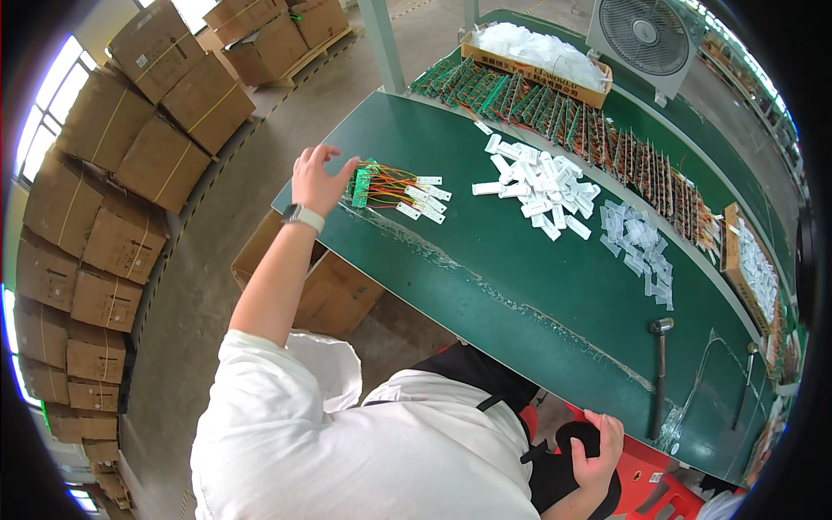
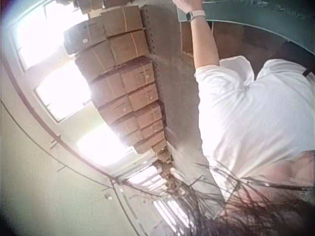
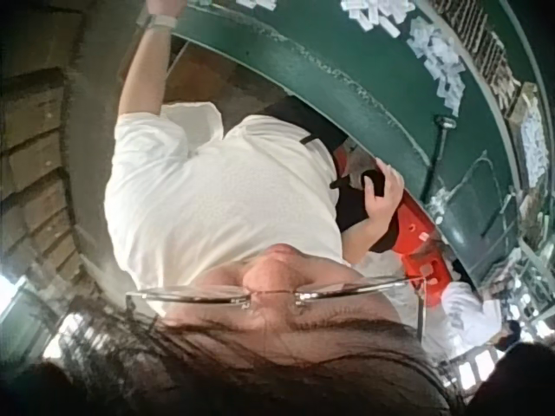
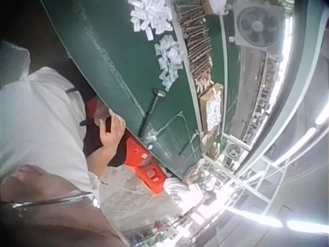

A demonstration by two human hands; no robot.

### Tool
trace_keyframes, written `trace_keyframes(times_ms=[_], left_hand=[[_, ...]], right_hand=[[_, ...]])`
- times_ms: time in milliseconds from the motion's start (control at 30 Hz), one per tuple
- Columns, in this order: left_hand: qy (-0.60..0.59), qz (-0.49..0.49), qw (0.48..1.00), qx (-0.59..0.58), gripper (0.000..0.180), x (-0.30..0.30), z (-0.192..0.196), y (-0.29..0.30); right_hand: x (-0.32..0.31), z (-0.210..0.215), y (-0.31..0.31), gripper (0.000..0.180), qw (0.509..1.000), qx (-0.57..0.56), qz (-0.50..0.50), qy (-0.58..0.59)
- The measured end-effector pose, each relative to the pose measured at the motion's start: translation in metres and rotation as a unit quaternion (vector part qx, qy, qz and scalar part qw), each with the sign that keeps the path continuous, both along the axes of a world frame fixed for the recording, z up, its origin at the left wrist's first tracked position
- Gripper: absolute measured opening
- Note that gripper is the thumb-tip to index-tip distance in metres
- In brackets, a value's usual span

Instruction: Manually assemble and secure small plastic covers onto LED components using a hammer.

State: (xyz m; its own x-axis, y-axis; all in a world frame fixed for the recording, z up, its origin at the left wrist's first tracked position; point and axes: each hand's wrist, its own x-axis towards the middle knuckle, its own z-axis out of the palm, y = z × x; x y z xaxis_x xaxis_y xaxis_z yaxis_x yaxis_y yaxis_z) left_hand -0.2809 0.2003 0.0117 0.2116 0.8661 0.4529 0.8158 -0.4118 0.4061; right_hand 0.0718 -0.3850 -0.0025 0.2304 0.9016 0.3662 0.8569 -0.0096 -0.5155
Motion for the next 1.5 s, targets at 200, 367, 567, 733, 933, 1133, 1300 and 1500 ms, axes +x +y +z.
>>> trace_keyframes(times_ms=[200, 367, 567, 733, 933, 1133, 1300, 1500], left_hand=[[0.188, 0.049, 0.981, -0.021, 0.030, 0.012, 0.001, -0.046], [0.189, 0.057, 0.980, 0.011, 0.036, 0.018, -0.022, -0.037], [0.102, 0.032, 0.991, -0.085, 0.038, 0.004, -0.015, -0.017], [-0.126, -0.023, 0.976, -0.176, 0.031, -0.010, 0.009, -0.011], [0.043, 0.005, 0.987, -0.157, 0.032, 0.004, 0.001, -0.016], [0.039, 0.031, 0.986, -0.162, 0.026, 0.001, -0.006, -0.018], [0.106, 0.027, 0.988, -0.109, 0.023, 0.010, 0.011, -0.030], [0.093, -0.018, 0.994, -0.046, 0.014, 0.020, 0.009, -0.047]], right_hand=[[-0.002, -0.011, -0.006, 0.070, 1.000, 0.017, -0.017, 0.007], [-0.001, -0.009, -0.009, 0.070, 1.000, 0.008, -0.015, -0.007], [-0.005, 0.000, -0.001, 0.065, 0.999, 0.021, -0.035, 0.016], [0.000, 0.006, 0.005, 0.062, 0.999, 0.014, -0.013, 0.028], [0.001, 0.016, 0.010, 0.048, 0.998, -0.031, -0.039, 0.041], [0.003, 0.012, 0.008, 0.048, 0.999, -0.037, -0.008, 0.040], [0.001, 0.007, 0.009, 0.046, 0.999, -0.033, -0.008, 0.040], [0.002, 0.008, 0.012, 0.047, 0.998, -0.031, -0.020, 0.057]])
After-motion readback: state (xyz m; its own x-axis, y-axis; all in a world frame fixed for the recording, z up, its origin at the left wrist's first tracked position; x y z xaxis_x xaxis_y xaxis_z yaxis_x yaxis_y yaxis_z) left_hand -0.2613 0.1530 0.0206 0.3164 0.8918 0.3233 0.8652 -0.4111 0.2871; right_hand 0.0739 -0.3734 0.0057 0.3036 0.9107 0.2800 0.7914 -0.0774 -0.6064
